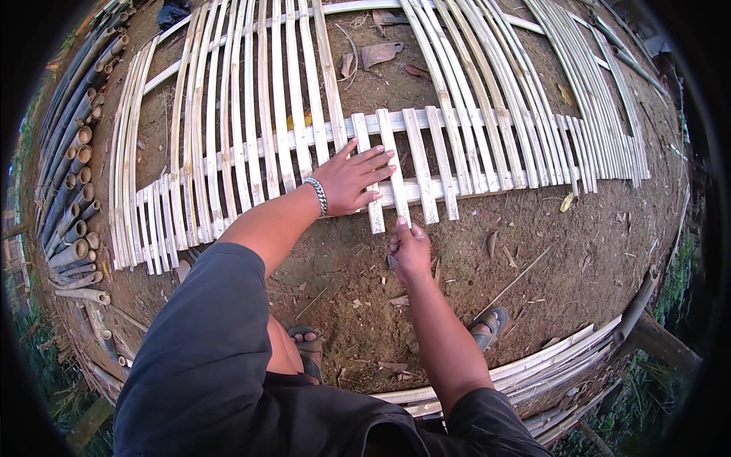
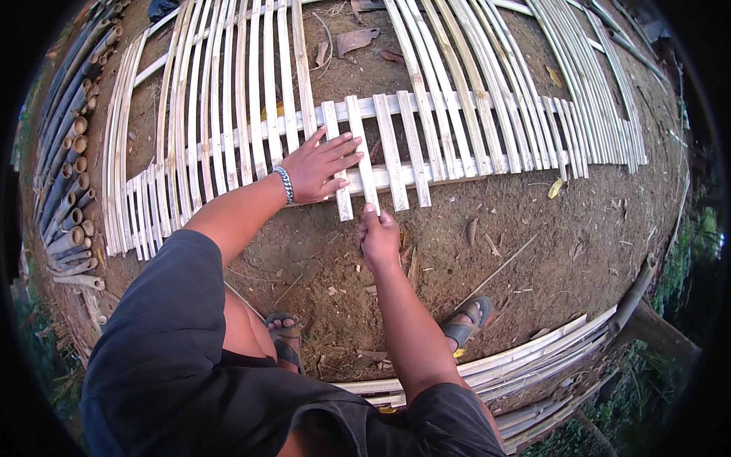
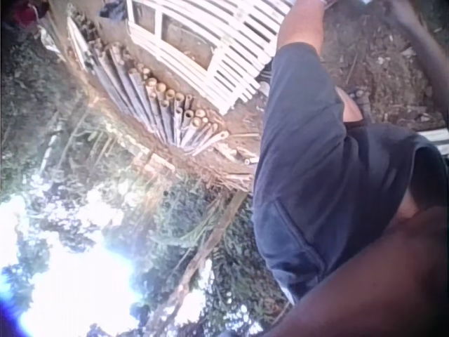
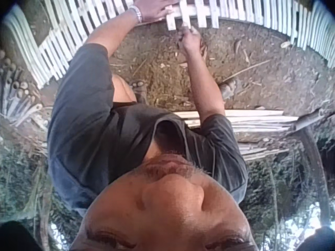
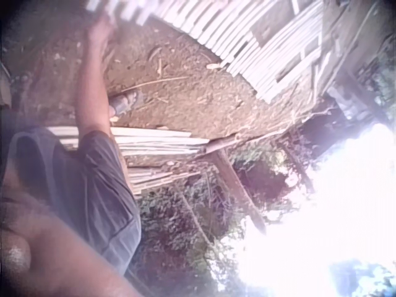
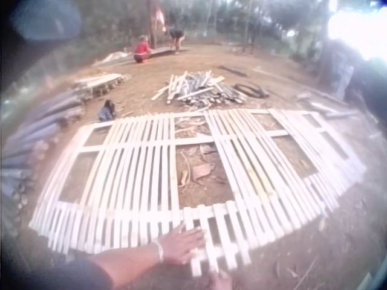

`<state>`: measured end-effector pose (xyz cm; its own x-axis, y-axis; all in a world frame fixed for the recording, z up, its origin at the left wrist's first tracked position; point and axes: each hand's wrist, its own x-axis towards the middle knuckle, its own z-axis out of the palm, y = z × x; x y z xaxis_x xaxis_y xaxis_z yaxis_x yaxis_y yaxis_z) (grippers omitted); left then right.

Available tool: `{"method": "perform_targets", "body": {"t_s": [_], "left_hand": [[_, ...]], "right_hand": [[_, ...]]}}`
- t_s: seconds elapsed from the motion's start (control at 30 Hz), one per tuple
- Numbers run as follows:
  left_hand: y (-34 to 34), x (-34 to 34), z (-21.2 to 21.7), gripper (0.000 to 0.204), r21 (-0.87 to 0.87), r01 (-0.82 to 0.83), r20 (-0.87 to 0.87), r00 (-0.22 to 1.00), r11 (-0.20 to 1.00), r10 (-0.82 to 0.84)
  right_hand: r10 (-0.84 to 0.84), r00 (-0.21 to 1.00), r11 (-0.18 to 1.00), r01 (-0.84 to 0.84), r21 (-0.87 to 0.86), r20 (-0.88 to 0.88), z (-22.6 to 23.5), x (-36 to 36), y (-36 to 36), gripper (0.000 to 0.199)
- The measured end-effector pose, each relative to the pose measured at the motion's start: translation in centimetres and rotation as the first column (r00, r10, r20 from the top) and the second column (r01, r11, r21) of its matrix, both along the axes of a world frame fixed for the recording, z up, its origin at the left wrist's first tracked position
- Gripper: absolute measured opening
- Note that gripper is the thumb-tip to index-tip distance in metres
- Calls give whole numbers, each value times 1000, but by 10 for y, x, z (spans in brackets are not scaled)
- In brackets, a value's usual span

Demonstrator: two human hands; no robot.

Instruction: The person hammers bamboo slats into a rectangular frame on the ground using a small axe. They adjust the alignment of the slats by hand before striking them.

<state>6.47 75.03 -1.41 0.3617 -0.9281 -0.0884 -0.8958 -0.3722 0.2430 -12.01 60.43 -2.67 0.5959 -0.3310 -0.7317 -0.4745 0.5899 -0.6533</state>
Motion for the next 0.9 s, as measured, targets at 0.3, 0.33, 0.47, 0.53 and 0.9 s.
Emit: {"method": "perform_targets", "body": {"t_s": [0.3,0.33,0.47,0.53,0.9], "left_hand": [[2,0,1,63,-12,-23,-21,1000,1000,23],[3,0,1,64,-17,-28,-26,999,999,27],[2,1,-3,65,-21,-37,-29,999,999,37],[2,1,-3,65,-33,-32,-25,999,999,31],[0,1,3,65,-21,-43,-45,998,999,42]], "right_hand": [[28,998,1000,-28,5,-54,8,3,-1,26],[30,997,999,-29,14,-64,11,4,-1,28],[133,988,989,-138,-52,-81,5,1,-15,30],[147,986,985,-152,-75,-73,2,0,-14,30],[90,994,996,-91,-12,-61,4,-1,-6,30]]}}
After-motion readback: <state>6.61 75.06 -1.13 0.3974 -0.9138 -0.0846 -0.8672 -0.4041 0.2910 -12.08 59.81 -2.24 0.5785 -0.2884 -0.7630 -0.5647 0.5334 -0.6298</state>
